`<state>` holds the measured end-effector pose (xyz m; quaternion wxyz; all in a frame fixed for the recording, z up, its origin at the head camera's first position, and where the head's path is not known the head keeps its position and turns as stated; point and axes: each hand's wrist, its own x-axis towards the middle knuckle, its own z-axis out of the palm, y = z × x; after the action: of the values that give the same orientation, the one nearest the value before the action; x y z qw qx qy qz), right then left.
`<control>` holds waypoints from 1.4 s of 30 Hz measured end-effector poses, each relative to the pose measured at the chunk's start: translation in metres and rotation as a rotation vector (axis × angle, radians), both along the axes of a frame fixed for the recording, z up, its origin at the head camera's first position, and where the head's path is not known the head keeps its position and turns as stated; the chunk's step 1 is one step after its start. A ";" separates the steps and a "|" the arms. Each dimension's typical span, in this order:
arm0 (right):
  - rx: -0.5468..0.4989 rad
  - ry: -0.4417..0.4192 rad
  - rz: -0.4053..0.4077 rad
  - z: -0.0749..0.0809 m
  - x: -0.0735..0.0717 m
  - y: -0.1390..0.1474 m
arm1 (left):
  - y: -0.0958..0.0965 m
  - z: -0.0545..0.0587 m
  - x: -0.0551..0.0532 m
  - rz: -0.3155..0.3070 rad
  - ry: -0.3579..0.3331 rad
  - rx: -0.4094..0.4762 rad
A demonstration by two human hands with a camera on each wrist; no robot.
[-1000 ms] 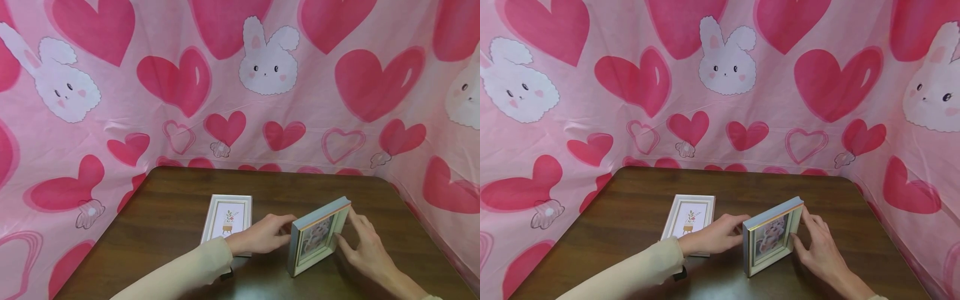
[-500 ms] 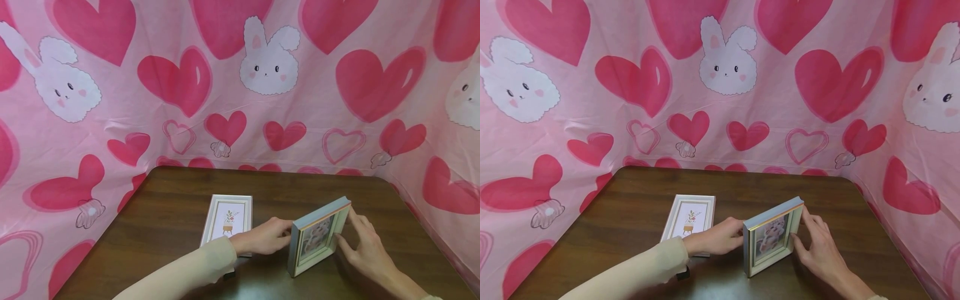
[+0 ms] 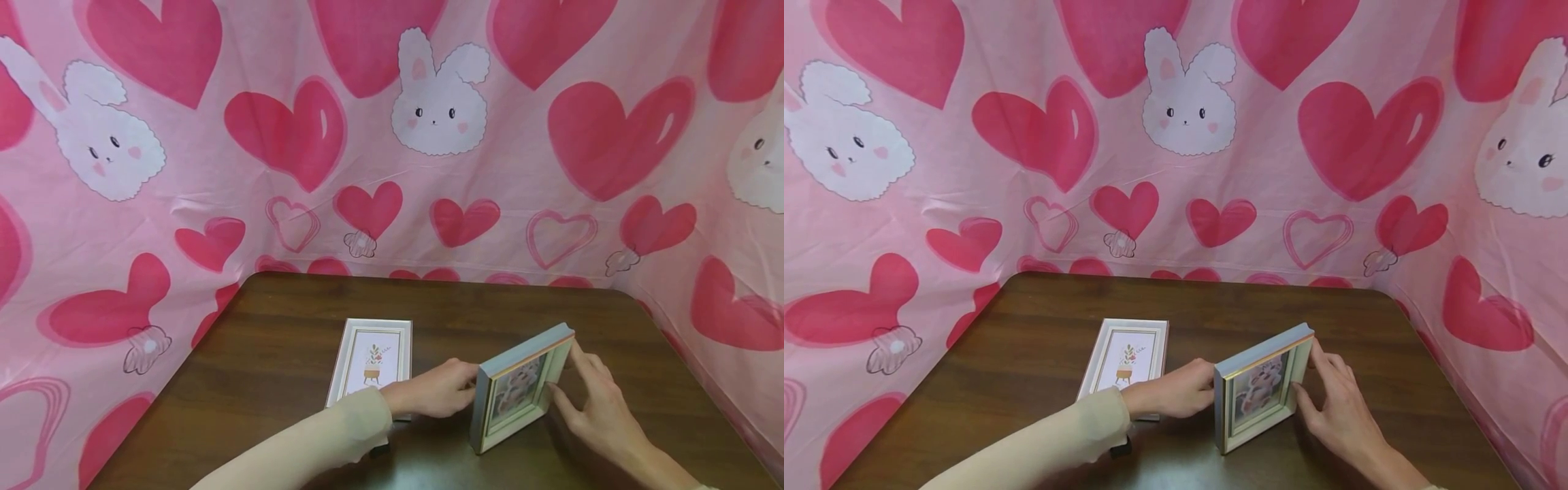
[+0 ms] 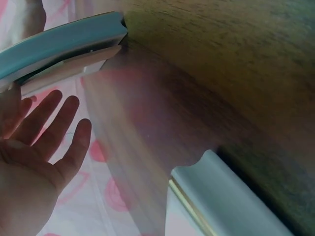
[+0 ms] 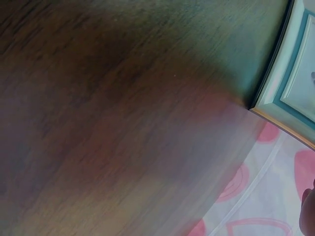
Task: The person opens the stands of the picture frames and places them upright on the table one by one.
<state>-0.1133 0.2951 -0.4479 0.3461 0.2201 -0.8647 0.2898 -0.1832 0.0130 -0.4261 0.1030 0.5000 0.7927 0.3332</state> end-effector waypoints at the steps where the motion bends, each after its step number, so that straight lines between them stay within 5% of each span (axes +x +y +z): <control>1: 0.000 -0.002 0.000 0.000 0.000 0.000 | 0.000 -0.001 0.000 -0.003 0.004 -0.003; 42: 0.003 -0.017 0.006 0.001 0.000 0.000 | -0.002 0.002 -0.009 -0.109 -0.188 -0.085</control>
<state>-0.1132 0.2950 -0.4473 0.3376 0.2207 -0.8674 0.2914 -0.1924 0.0113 -0.4246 0.2159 0.5039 0.7648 0.3385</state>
